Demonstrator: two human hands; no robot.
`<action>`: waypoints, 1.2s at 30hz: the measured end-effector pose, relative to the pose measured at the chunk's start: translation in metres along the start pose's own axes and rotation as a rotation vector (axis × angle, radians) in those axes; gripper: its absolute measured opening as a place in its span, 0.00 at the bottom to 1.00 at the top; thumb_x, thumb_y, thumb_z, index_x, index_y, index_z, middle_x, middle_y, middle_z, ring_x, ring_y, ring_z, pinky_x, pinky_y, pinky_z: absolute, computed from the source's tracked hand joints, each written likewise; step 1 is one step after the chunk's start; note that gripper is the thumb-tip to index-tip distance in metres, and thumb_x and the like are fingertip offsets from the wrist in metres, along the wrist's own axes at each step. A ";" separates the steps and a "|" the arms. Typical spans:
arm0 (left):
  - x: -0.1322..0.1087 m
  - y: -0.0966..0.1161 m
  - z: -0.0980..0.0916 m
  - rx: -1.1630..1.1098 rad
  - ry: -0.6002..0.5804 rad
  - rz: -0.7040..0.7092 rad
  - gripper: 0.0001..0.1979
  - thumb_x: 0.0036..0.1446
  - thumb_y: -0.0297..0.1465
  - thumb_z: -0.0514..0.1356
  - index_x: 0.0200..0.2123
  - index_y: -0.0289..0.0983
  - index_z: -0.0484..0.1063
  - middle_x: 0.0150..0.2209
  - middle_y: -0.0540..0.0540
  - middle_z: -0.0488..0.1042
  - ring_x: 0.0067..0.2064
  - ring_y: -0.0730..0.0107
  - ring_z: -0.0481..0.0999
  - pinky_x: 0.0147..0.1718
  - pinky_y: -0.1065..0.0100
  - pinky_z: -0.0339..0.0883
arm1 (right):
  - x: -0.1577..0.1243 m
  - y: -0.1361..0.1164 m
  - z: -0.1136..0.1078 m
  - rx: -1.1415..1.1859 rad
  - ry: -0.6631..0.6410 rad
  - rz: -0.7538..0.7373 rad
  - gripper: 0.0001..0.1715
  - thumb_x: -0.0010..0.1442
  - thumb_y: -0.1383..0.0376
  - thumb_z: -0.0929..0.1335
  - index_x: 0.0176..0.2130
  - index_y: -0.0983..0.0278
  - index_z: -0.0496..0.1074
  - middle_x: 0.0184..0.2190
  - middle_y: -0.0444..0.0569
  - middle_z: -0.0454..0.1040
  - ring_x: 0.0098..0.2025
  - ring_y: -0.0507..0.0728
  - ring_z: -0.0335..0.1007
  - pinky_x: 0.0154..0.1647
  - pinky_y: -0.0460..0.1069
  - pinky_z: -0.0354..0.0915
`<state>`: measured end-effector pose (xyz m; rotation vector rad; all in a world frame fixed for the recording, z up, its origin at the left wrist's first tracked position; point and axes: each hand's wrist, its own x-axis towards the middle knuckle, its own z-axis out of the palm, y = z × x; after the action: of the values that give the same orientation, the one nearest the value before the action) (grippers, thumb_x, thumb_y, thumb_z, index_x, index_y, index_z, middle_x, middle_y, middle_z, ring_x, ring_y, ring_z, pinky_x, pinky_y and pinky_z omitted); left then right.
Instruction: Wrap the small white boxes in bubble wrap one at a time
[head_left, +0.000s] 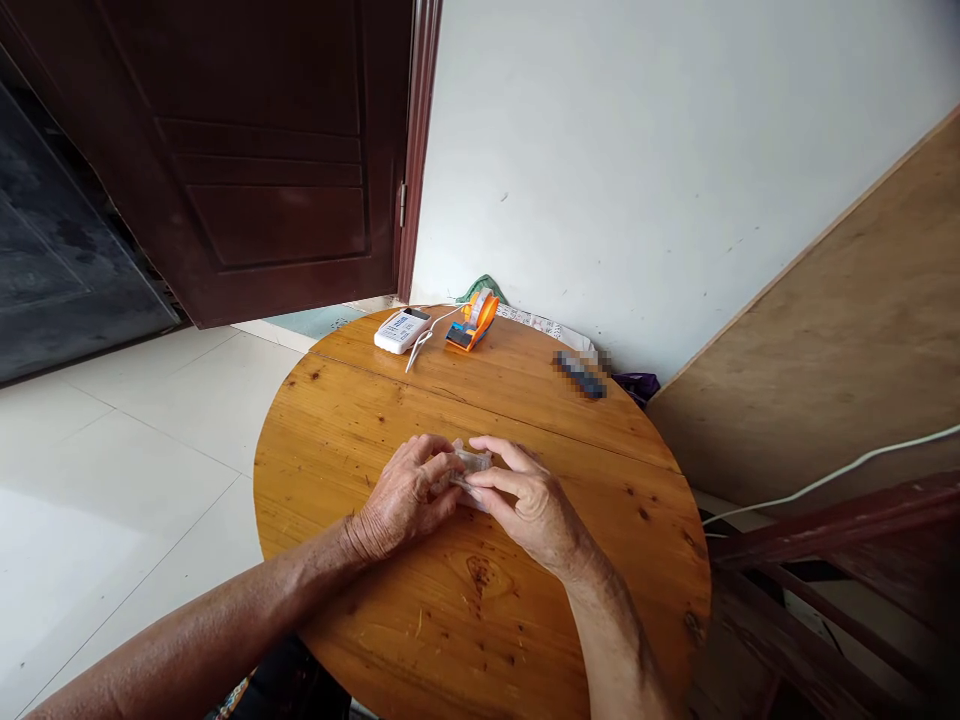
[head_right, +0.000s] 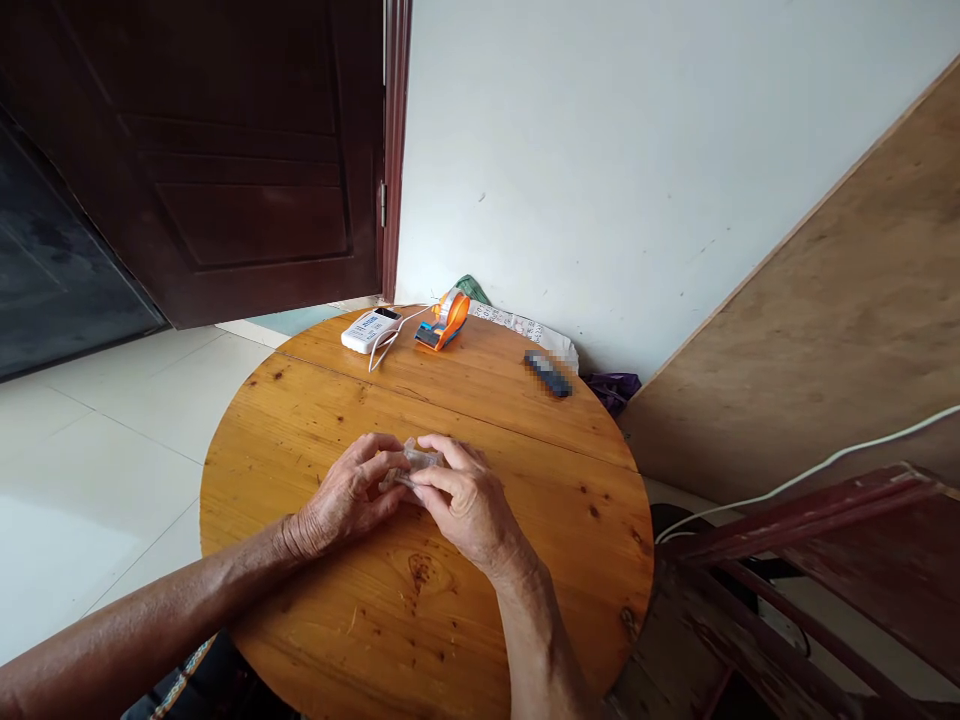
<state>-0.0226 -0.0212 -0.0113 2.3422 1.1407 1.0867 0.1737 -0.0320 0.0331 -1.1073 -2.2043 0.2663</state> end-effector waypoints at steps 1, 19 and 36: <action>0.000 0.001 0.000 -0.002 -0.001 0.000 0.13 0.55 0.28 0.61 0.45 0.40 0.74 0.47 0.43 0.71 0.45 0.62 0.72 0.43 0.63 0.68 | 0.000 0.000 0.000 -0.006 -0.006 -0.005 0.11 0.60 0.70 0.68 0.35 0.57 0.81 0.51 0.52 0.75 0.50 0.61 0.73 0.51 0.57 0.69; -0.001 -0.003 0.006 -0.007 0.053 0.021 0.12 0.53 0.28 0.63 0.43 0.40 0.74 0.46 0.43 0.72 0.45 0.62 0.73 0.43 0.63 0.69 | -0.001 -0.001 -0.005 0.018 -0.008 -0.017 0.11 0.58 0.72 0.68 0.32 0.59 0.78 0.51 0.51 0.75 0.50 0.60 0.73 0.51 0.55 0.68; -0.001 -0.004 0.007 -0.012 0.072 0.030 0.12 0.52 0.27 0.62 0.42 0.39 0.74 0.46 0.42 0.72 0.45 0.62 0.74 0.43 0.63 0.69 | 0.001 0.002 -0.007 0.177 0.010 0.077 0.11 0.60 0.69 0.67 0.32 0.61 0.79 0.50 0.53 0.75 0.51 0.59 0.73 0.53 0.53 0.67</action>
<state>-0.0197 -0.0188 -0.0185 2.3354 1.1243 1.1937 0.1792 -0.0309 0.0381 -1.0936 -2.0876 0.4781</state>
